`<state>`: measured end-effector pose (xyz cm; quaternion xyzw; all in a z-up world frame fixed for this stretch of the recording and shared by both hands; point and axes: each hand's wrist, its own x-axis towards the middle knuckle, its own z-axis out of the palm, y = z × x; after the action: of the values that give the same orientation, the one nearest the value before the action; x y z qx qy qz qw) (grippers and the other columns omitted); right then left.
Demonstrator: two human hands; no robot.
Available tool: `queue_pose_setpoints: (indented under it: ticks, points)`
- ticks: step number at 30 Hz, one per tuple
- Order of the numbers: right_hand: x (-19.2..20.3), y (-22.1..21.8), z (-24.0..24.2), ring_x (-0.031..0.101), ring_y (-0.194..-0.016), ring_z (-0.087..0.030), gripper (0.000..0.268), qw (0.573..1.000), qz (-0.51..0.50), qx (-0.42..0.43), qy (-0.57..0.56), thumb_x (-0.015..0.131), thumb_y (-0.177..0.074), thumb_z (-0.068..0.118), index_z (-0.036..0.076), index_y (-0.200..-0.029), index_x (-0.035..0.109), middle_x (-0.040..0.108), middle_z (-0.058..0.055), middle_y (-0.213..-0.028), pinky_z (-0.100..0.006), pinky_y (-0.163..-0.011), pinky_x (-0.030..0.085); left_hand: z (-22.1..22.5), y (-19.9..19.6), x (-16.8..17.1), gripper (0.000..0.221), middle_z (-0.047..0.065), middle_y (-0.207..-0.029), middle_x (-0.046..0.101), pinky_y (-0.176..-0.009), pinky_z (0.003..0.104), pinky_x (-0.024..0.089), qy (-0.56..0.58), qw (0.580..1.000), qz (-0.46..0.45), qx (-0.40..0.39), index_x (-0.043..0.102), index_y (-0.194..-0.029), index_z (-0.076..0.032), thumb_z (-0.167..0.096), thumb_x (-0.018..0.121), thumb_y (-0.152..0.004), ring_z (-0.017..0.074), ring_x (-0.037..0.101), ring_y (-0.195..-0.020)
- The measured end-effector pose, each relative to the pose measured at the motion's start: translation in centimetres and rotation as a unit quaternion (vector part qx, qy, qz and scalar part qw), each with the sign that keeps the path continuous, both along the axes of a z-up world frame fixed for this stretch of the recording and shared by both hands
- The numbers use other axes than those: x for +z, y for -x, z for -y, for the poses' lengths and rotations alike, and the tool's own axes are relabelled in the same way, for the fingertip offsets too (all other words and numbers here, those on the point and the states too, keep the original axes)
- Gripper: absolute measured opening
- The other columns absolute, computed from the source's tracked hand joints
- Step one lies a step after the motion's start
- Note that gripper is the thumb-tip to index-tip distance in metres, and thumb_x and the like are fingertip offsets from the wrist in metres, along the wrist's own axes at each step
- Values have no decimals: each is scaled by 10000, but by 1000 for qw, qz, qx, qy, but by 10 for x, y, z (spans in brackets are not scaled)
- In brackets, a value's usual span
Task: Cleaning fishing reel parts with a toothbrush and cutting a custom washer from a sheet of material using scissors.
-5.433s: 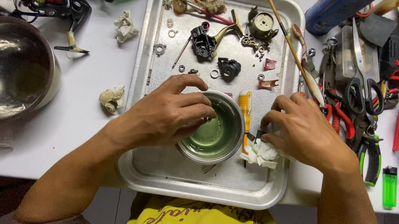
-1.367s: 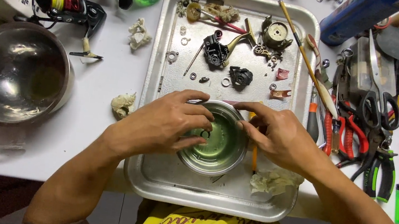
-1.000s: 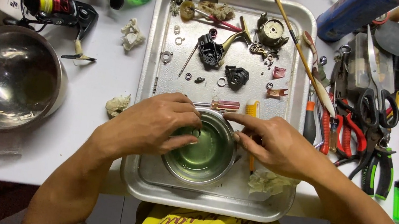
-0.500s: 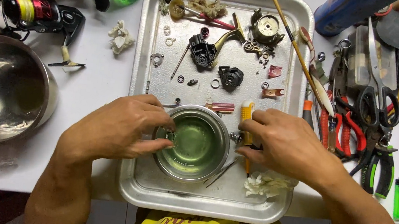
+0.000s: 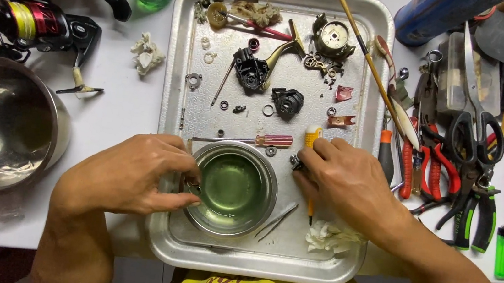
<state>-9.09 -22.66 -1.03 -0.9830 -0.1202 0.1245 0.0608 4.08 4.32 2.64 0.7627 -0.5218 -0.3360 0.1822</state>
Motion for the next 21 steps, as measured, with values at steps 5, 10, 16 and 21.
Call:
queue_pose_setpoints:
  ticks: [5,10,16,21]
  points:
    - [1,-2,2,540,-566,-181,209,995,97,1,24,598,-887,316,110,-909,571,551,-35,-701,-318,-389,465,0,-1,1,308,8,-778,684,-645,315,497,-12,1000,-13,-8,688,-869,-148,-439,654,-775,160,624,-738]
    - [6,-4,4,563,-584,-192,232,998,62,-12,8,591,-883,333,112,-954,576,575,-43,-713,-338,-414,491,2,-1,2,338,5,-811,669,-651,320,503,-52,998,-36,-13,694,-893,-177,-487,627,-778,159,632,-733]
    - [6,-4,4,574,-584,-178,267,1000,1,0,-13,561,-892,378,127,-985,571,573,-31,-738,-320,-401,519,5,1,-3,316,22,-792,700,-637,342,489,32,998,-45,-35,677,-902,-130,-425,627,-801,183,601,-786]
    - [7,-4,8,578,-611,-204,311,1000,-5,14,-21,551,-882,378,128,-1066,557,579,-46,-774,-348,-397,517,8,2,-5,315,34,-794,689,-644,348,486,43,998,-38,-40,667,-919,-121,-415,624,-815,187,605,-790]
